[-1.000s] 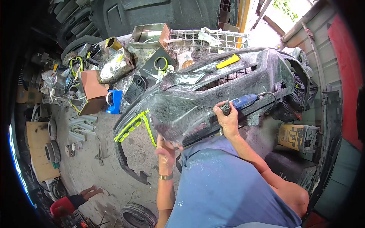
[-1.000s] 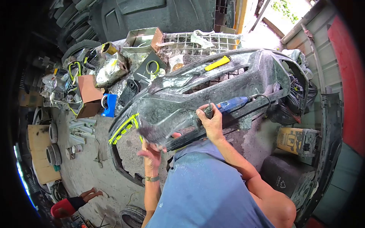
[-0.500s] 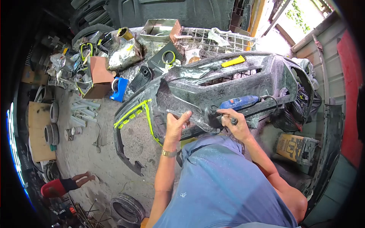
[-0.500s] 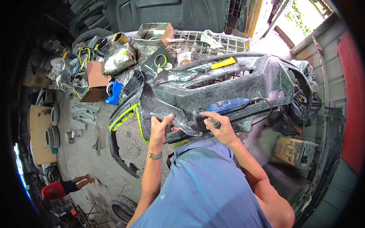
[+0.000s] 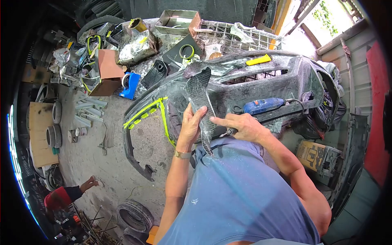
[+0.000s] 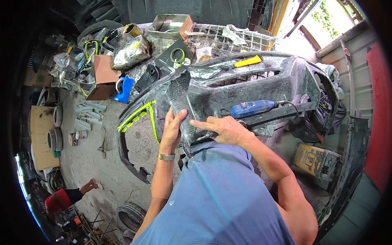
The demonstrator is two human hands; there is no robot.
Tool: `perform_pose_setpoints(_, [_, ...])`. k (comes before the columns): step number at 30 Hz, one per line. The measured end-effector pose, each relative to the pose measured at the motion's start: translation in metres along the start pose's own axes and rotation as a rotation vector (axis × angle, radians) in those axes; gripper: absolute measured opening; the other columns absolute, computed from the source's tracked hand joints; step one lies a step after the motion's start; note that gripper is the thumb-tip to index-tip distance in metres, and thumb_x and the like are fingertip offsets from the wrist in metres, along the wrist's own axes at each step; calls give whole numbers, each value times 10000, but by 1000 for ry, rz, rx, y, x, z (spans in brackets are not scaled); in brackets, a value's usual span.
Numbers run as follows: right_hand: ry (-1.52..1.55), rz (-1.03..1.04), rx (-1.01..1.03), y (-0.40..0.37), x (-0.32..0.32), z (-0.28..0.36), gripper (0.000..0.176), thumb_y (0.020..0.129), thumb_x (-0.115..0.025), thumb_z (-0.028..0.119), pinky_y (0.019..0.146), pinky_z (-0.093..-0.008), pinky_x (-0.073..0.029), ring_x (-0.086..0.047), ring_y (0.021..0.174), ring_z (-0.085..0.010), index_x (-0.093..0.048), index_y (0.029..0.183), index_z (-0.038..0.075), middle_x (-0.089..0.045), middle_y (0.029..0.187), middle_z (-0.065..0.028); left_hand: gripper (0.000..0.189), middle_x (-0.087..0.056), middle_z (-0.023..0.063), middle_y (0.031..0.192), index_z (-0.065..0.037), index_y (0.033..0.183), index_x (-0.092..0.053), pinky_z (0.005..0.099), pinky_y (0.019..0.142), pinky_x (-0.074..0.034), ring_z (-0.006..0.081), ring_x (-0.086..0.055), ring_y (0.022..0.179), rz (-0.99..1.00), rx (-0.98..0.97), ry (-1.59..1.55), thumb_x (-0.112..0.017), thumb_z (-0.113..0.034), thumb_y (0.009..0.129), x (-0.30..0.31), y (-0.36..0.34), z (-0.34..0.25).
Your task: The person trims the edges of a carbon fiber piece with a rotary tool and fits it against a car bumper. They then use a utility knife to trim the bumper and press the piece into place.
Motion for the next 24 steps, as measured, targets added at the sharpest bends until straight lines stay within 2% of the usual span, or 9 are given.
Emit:
perform_pose_setpoints(4, [11, -22, 87, -8, -14, 10, 823, 727, -681, 95, 651, -436, -532, -626, 723, -323, -401, 1467, 323, -579, 868, -87, 337, -651, 35, 1099, -32, 1260, -520, 274, 853, -516, 101, -620, 967, -29, 0, -5, -614, -61, 938, 12, 6, 1])
perform_pose_setpoints(5, [66, 137, 5, -11, -22, 8, 749, 755, -686, 128, 689, -416, -545, -651, 774, -319, -427, 1447, 248, -615, 916, -110, 336, -654, 35, 1093, -32, 1257, -523, 269, 846, -517, 100, -622, 963, -40, 8, -13, -618, -67, 937, 15, 8, 1])
perform_pose_setpoints(6, [67, 141, 5, -12, -18, 14, 749, 755, -686, 128, 689, -416, -545, -651, 774, -319, -427, 1447, 248, -615, 916, -110, 336, -654, 35, 1093, -32, 1257, -523, 269, 846, -517, 100, -622, 963, -44, 8, -15, -618, -67, 937, 18, 8, 0])
perform_pose_setpoints(9, [334, -46, -147, -19, -4, 1, 533, 843, -643, 265, 814, -438, -520, -663, 899, -357, -430, 1276, 37, -627, 997, -189, 321, -657, 30, 1078, -38, 1248, -535, 261, 823, -519, 94, -623, 949, -31, 83, -28, -621, -77, 940, 22, 6, 5])
perform_pose_setpoints(10, [396, -134, -109, -19, -4, -6, 449, 873, -592, 247, 796, -472, -498, -643, 892, -399, -416, 1224, 28, -612, 986, -205, 311, -655, 30, 1079, -39, 1246, -537, 261, 816, -517, 96, -624, 945, -48, 95, -24, -606, -121, 954, 23, 7, 9])
perform_pose_setpoints(15, [115, -195, -265, -26, -10, -29, 277, 971, -527, 259, 724, -488, -483, -615, 863, -419, -494, 1117, 26, -606, 977, -202, 294, -644, 3, 1044, -51, 1231, -543, 236, 783, -505, 75, -612, 916, -63, 188, 11, -561, -228, 997, 22, 17, 44])
perform_pose_setpoints(18, [70, -206, -310, -32, -16, -32, 285, 970, -545, 303, 722, -476, -492, -624, 865, -405, -552, 1048, 29, -635, 969, -185, 293, -643, 2, 1051, -51, 1224, -550, 234, 785, -500, 78, -606, 921, -36, 259, 100, -564, -234, 995, 26, 23, 62])
perform_pose_setpoints(22, [48, -166, -447, -34, -23, -30, 267, 954, -575, 290, 702, -473, -494, -630, 837, -412, -583, 1051, 40, -664, 915, -193, 378, -625, 47, 1081, -30, 1281, -457, 254, 779, -517, 93, -607, 919, 2, 114, 155, -611, -159, 962, 21, 28, 61])
perform_pose_setpoints(24, [68, -140, -491, -33, -24, -28, 317, 967, -540, 353, 715, -498, -498, -639, 837, -422, -583, 1029, 45, -675, 923, -208, 429, -616, 65, 1108, -10, 1302, -407, 264, 822, -510, 102, -598, 944, 4, 145, 143, -623, -118, 947, 23, 28, 63])
Point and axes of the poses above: each hand's wrist, its own y-axis towards the middle knuckle, its own x-axis out of the back of the hand, z = x × y, the point moved 5 cm from there along y, towards the middle knuckle
